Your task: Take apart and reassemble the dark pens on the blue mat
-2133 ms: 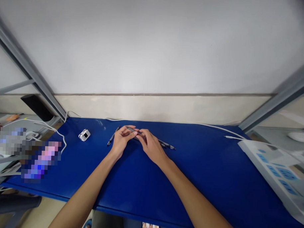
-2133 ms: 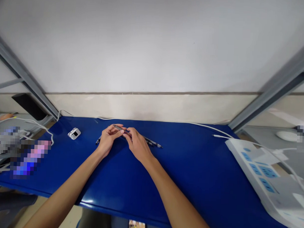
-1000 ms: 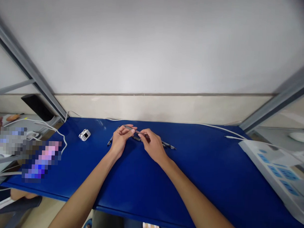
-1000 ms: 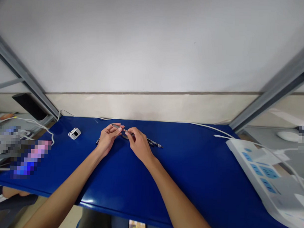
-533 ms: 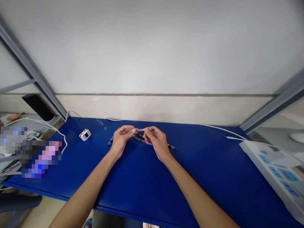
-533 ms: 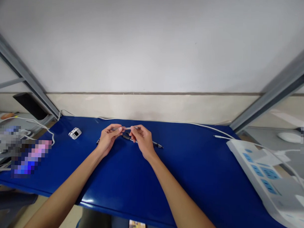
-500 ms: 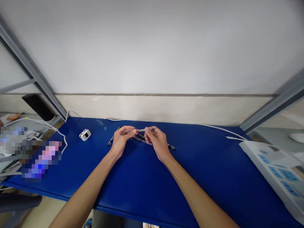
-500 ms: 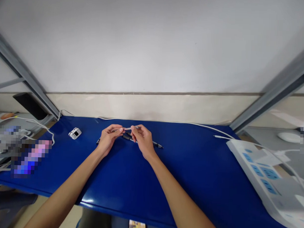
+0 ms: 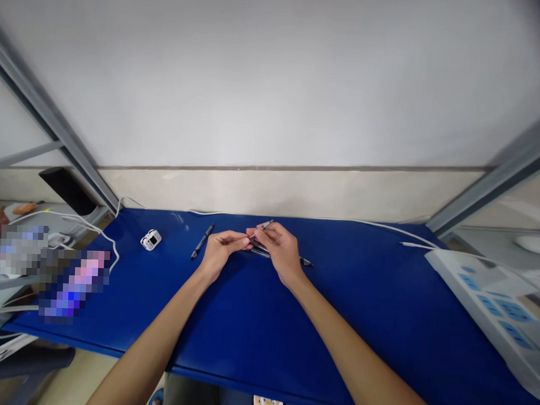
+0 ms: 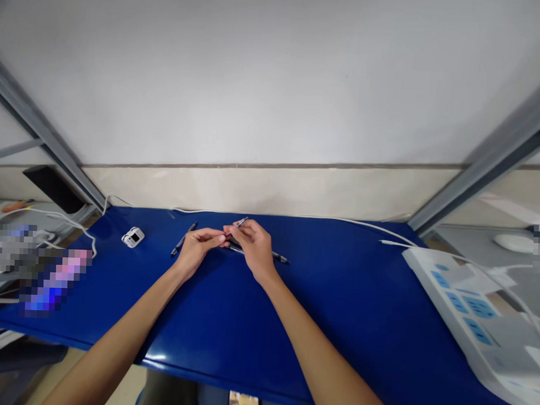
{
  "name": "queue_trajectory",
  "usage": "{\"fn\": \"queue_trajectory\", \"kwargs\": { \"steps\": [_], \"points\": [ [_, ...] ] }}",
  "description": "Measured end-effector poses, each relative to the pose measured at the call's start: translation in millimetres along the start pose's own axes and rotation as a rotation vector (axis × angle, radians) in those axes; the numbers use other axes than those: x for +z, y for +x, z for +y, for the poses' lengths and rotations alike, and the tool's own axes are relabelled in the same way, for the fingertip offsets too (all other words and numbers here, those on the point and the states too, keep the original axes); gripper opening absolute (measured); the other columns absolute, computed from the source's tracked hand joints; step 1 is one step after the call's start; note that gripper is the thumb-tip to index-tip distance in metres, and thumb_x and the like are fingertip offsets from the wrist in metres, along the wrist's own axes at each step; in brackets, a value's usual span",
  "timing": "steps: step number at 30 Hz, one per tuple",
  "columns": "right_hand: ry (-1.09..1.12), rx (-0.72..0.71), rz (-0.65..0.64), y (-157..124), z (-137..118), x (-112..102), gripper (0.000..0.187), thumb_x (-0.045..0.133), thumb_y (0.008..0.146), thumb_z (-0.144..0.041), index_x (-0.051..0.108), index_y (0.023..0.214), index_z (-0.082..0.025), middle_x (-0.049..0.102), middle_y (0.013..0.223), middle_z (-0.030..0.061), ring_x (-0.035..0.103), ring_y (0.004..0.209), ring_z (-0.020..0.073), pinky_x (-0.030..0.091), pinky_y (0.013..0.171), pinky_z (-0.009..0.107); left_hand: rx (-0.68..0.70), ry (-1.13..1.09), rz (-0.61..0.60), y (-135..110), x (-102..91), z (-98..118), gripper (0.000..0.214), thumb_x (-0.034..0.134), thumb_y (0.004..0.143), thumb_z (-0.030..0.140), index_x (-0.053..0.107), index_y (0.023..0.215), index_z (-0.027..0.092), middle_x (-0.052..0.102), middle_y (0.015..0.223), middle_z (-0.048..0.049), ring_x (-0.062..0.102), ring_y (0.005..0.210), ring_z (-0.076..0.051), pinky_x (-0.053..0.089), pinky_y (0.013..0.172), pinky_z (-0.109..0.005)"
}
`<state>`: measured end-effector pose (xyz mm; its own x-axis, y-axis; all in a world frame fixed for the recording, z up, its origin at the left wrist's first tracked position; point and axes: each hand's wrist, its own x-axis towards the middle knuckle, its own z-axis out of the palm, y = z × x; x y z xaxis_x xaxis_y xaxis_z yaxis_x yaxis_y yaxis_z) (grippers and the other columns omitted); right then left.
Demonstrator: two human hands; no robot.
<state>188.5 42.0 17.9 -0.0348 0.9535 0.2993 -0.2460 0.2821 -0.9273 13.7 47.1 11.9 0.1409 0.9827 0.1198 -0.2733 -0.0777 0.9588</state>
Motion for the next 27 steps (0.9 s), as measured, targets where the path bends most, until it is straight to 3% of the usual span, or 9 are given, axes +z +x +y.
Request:
{"fn": "queue_trajectory", "kwargs": {
  "steps": [7, 11, 16, 19, 21, 23, 25, 27],
  "points": [
    [-0.104, -0.052, 0.124, 3, 7, -1, 0.037, 0.085, 0.079, -0.05, 0.061, 0.088, -0.024, 0.075, 0.082, 0.0043, 0.075, 0.079, 0.0245, 0.062, 0.075, 0.04, 0.039, 0.112, -0.045, -5, 3.4, 1, 0.031, 0.091, 0.072, 0.041, 0.08, 0.09, 0.019, 0.081, 0.087, -0.009, 0.077, 0.081, -0.025, 0.061, 0.085, -0.043],
    [-0.103, -0.07, 0.101, 5, 8, -1, 0.037, 0.084, 0.081, -0.048, 0.062, 0.1, -0.025, 0.07, 0.074, -0.0002, 0.071, 0.073, 0.0217, 0.06, 0.075, 0.038, 0.055, 0.093, -0.077, -5, 3.4, 0, 0.033, 0.092, 0.071, 0.039, 0.078, 0.094, 0.019, 0.081, 0.088, -0.0082, 0.076, 0.08, -0.024, 0.06, 0.08, -0.04],
    [-0.134, -0.055, 0.04, 4, 5, 0, 0.034, 0.074, 0.089, -0.054, 0.063, 0.103, -0.025, 0.073, 0.09, 0.0047, 0.073, 0.091, 0.0248, 0.06, 0.088, 0.043, 0.077, 0.102, -0.058, -3, 5.5, -2, 0.038, 0.094, 0.068, 0.037, 0.076, 0.096, 0.019, 0.081, 0.095, -0.0084, 0.076, 0.087, -0.024, 0.06, 0.086, -0.041],
    [0.021, -0.017, 0.059, 5, 2, 0, 0.034, 0.067, 0.095, -0.057, 0.057, 0.101, -0.026, 0.073, 0.099, 0.0058, 0.072, 0.099, 0.0247, 0.059, 0.093, 0.045, 0.121, 0.12, 0.006, -2, 5.5, -1, 0.036, 0.089, 0.074, 0.041, 0.076, 0.1, 0.02, 0.08, 0.101, -0.0088, 0.075, 0.097, -0.026, 0.058, 0.093, -0.042],
    [0.157, 0.015, 0.095, 8, 0, -3, 0.033, 0.065, 0.096, -0.058, 0.053, 0.099, -0.027, 0.069, 0.09, 0.0021, 0.072, 0.088, 0.0215, 0.061, 0.085, 0.041, 0.15, 0.142, 0.073, -1, 4.4, 1, 0.035, 0.085, 0.079, 0.045, 0.076, 0.102, 0.02, 0.08, 0.104, -0.0094, 0.074, 0.102, -0.026, 0.056, 0.095, -0.041],
    [0.283, 0.052, 0.135, 11, -4, -9, 0.032, 0.065, 0.096, -0.057, 0.052, 0.097, -0.027, 0.058, 0.076, -0.0024, 0.064, 0.068, 0.0165, 0.059, 0.066, 0.032, 0.166, 0.161, 0.131, -1, 2.9, 3, 0.035, 0.082, 0.081, 0.048, 0.076, 0.102, 0.02, 0.079, 0.105, -0.01, 0.073, 0.103, -0.026, 0.056, 0.092, -0.039],
    [0.401, 0.119, 0.137, 14, -9, -17, 0.034, 0.065, 0.096, -0.058, 0.054, 0.093, -0.026, 0.044, 0.064, -0.0057, 0.046, 0.05, 0.0124, 0.045, 0.045, 0.025, 0.169, 0.174, 0.164, -1, 1.8, 3, 0.036, 0.08, 0.083, 0.051, 0.075, 0.102, 0.02, 0.079, 0.103, -0.01, 0.073, 0.1, -0.026, 0.057, 0.086, -0.037],
    [0.522, 0.214, 0.091, 16, -15, -25, 0.038, 0.062, 0.096, -0.06, 0.054, 0.085, -0.025, 0.033, 0.058, -0.008, 0.028, 0.044, 0.0104, 0.029, 0.036, 0.023, 0.169, 0.187, 0.176, -1, 1.2, 3, 0.037, 0.078, 0.084, 0.052, 0.075, 0.101, 0.02, 0.079, 0.101, -0.0097, 0.073, 0.098, -0.025, 0.056, 0.082, -0.035]
  ]
}}
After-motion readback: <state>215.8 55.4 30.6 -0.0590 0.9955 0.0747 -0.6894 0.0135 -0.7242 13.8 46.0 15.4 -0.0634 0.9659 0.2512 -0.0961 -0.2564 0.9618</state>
